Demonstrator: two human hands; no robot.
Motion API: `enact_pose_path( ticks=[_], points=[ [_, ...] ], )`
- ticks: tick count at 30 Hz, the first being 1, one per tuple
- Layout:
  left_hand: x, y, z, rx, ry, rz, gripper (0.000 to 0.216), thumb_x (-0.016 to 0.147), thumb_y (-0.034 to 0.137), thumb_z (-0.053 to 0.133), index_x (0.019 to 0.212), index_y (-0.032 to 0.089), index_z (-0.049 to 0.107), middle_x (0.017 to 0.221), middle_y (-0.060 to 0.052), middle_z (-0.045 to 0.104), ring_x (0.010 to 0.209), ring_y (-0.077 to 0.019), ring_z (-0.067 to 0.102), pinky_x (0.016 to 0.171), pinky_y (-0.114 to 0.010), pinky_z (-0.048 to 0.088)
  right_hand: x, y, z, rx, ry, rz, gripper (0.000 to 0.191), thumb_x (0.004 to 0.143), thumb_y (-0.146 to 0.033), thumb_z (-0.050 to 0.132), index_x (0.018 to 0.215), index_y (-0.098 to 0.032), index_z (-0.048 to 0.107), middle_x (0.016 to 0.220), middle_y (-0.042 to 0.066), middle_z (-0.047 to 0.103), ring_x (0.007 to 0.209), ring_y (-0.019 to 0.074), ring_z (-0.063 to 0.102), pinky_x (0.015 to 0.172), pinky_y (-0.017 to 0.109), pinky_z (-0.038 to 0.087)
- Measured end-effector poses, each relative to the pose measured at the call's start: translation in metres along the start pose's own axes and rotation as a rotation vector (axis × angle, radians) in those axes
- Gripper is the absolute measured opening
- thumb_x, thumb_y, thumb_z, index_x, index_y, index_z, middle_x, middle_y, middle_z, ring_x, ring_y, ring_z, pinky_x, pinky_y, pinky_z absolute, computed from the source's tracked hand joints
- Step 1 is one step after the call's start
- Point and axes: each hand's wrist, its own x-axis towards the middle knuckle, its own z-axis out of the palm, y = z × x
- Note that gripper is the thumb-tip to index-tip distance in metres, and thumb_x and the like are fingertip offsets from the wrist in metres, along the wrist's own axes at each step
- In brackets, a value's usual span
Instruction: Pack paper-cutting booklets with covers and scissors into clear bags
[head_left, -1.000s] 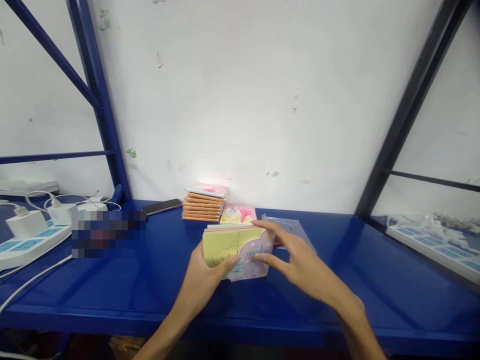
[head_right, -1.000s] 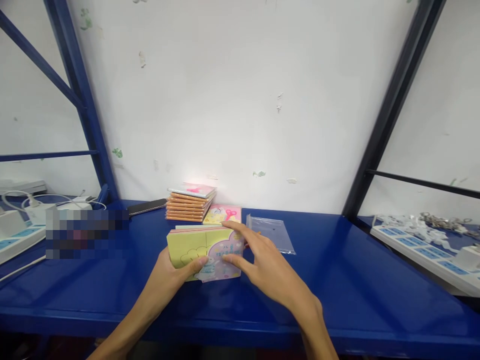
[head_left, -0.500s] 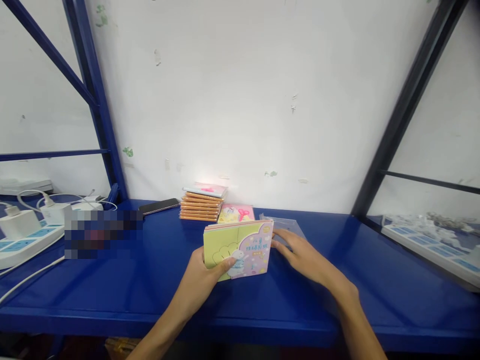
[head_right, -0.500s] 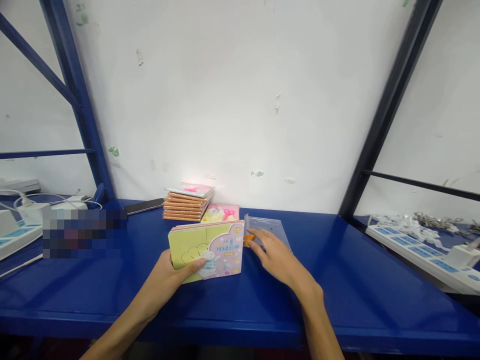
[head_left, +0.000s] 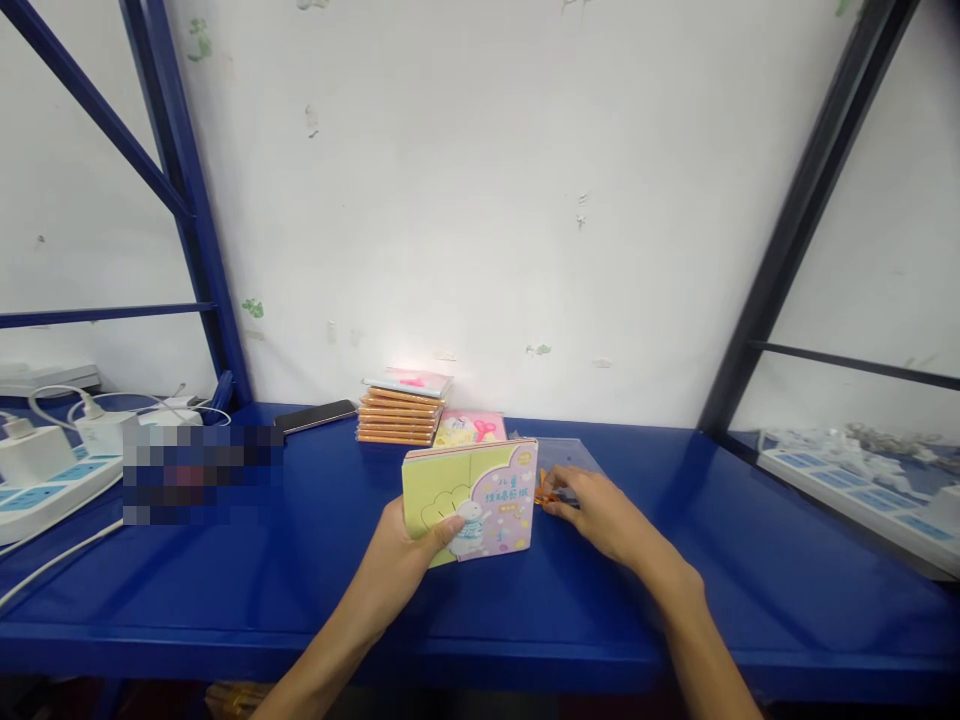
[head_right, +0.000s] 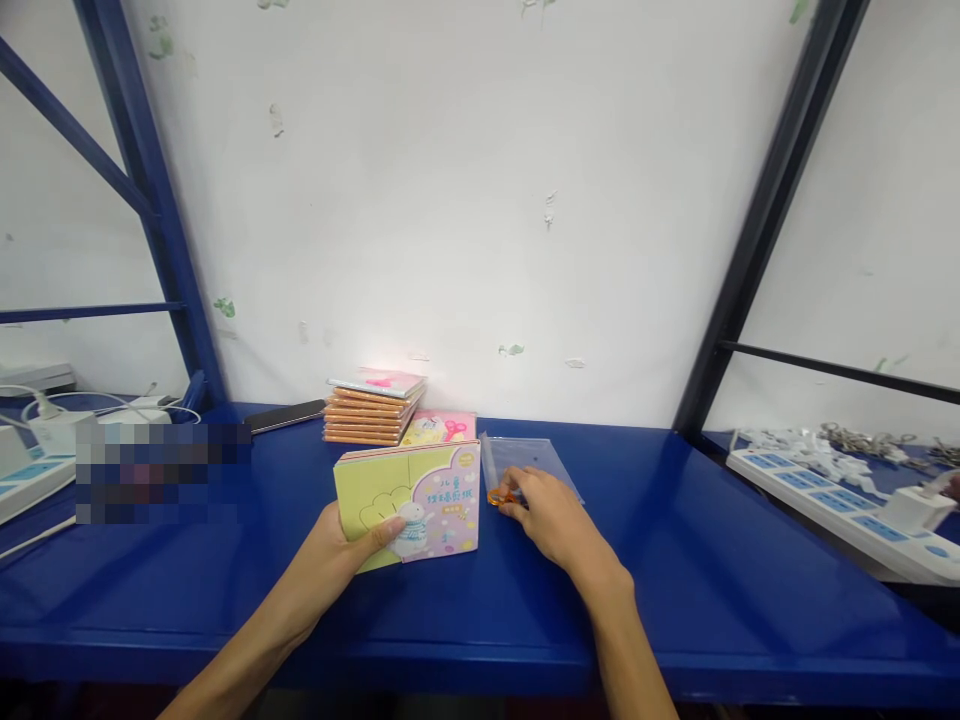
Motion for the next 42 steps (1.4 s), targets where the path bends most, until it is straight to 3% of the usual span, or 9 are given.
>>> enact_pose_path(
  ticks=[6, 13, 18, 21, 26, 29, 33, 38, 42],
  points=[
    [0.002, 0.0, -0.004, -0.002, -0.049, -0.014, 0.067, 0.073, 0.045, 0.087, 0.13, 0.014, 0.068, 0.121, -0.015, 0.077, 0.112, -0.0351, 0.072, 0.096, -0.046, 0.06, -0.003, -0.004, -0.004, -0.023, 0.027, 0.029, 0.017, 0.094, -0.021, 0.054, 0.107, -0.024, 0.065, 0.107, 0.009, 0.077, 0.095, 0.0289, 0.072, 0.076, 0.038, 0.052],
    [0.001, 0.004, -0.002, -0.014, -0.06, -0.023, 0.066, 0.072, 0.045, 0.087, 0.128, 0.014, 0.069, 0.122, -0.015, 0.077, 0.118, -0.0373, 0.069, 0.098, -0.049, 0.059, 0.0, 0.007, -0.006, -0.028, 0.093, 0.102, 0.029, 0.095, -0.02, 0.05, 0.121, -0.027, 0.06, 0.1, 0.005, 0.081, 0.09, 0.0274, 0.076, 0.075, 0.036, 0.054],
    [0.0, 0.006, -0.001, -0.028, -0.049, -0.029, 0.067, 0.073, 0.044, 0.087, 0.13, 0.014, 0.068, 0.125, -0.015, 0.076, 0.118, -0.0369, 0.07, 0.098, -0.048, 0.059, -0.008, 0.037, -0.027, -0.118, 0.265, 0.307, 0.027, 0.097, -0.031, 0.048, 0.121, -0.028, 0.062, 0.102, 0.006, 0.081, 0.094, 0.0299, 0.076, 0.075, 0.038, 0.054],
    [-0.001, 0.006, -0.001, -0.028, -0.046, -0.028, 0.066, 0.073, 0.043, 0.087, 0.129, 0.013, 0.068, 0.127, -0.016, 0.075, 0.118, -0.0363, 0.07, 0.097, -0.046, 0.059, -0.017, 0.061, -0.034, -0.211, 0.273, 0.427, 0.027, 0.093, -0.03, 0.054, 0.115, -0.024, 0.069, 0.098, 0.011, 0.081, 0.089, 0.0347, 0.076, 0.072, 0.041, 0.054],
    [0.0, 0.005, -0.001, -0.012, -0.04, -0.032, 0.07, 0.074, 0.044, 0.086, 0.134, 0.015, 0.066, 0.126, -0.015, 0.075, 0.118, -0.0361, 0.07, 0.098, -0.047, 0.058, -0.015, 0.079, -0.021, -0.317, 0.243, 0.422, 0.044, 0.097, -0.041, 0.051, 0.125, -0.014, 0.071, 0.131, 0.021, 0.069, 0.124, 0.0423, 0.062, 0.095, 0.051, 0.051],
    [-0.001, 0.006, -0.001, -0.009, -0.023, -0.028, 0.07, 0.073, 0.045, 0.087, 0.133, 0.014, 0.067, 0.125, -0.015, 0.076, 0.115, -0.0364, 0.071, 0.097, -0.047, 0.059, -0.011, 0.079, -0.01, -0.313, 0.201, 0.395, 0.052, 0.099, -0.053, 0.047, 0.115, -0.013, 0.076, 0.132, 0.022, 0.069, 0.134, 0.0431, 0.054, 0.102, 0.055, 0.047],
    [-0.001, 0.008, 0.0, 0.005, -0.018, -0.027, 0.07, 0.072, 0.044, 0.087, 0.132, 0.014, 0.068, 0.127, -0.015, 0.075, 0.113, -0.0356, 0.072, 0.096, -0.045, 0.06, -0.013, 0.078, -0.007, -0.304, 0.201, 0.417, 0.039, 0.093, -0.047, 0.06, 0.104, -0.014, 0.078, 0.131, 0.024, 0.068, 0.131, 0.0463, 0.055, 0.096, 0.057, 0.05],
    [0.0, 0.009, -0.002, -0.021, -0.008, -0.048, 0.076, 0.073, 0.044, 0.087, 0.139, 0.014, 0.062, 0.13, -0.016, 0.073, 0.115, -0.0359, 0.071, 0.099, -0.047, 0.058, -0.018, 0.07, -0.014, -0.225, 0.232, 0.395, 0.018, 0.086, -0.034, 0.068, 0.076, -0.022, 0.077, 0.091, 0.012, 0.08, 0.113, 0.0365, 0.07, 0.082, 0.037, 0.054],
    [0.001, 0.01, -0.006, -0.097, -0.009, -0.096, 0.081, 0.076, 0.038, 0.087, 0.146, 0.014, 0.055, 0.131, -0.017, 0.072, 0.115, -0.036, 0.071, 0.1, -0.047, 0.059, -0.019, 0.054, -0.025, -0.179, 0.316, 0.4, 0.019, 0.088, -0.03, 0.061, 0.071, -0.025, 0.069, 0.084, 0.007, 0.08, 0.089, 0.0316, 0.076, 0.068, 0.034, 0.052]
  ],
)
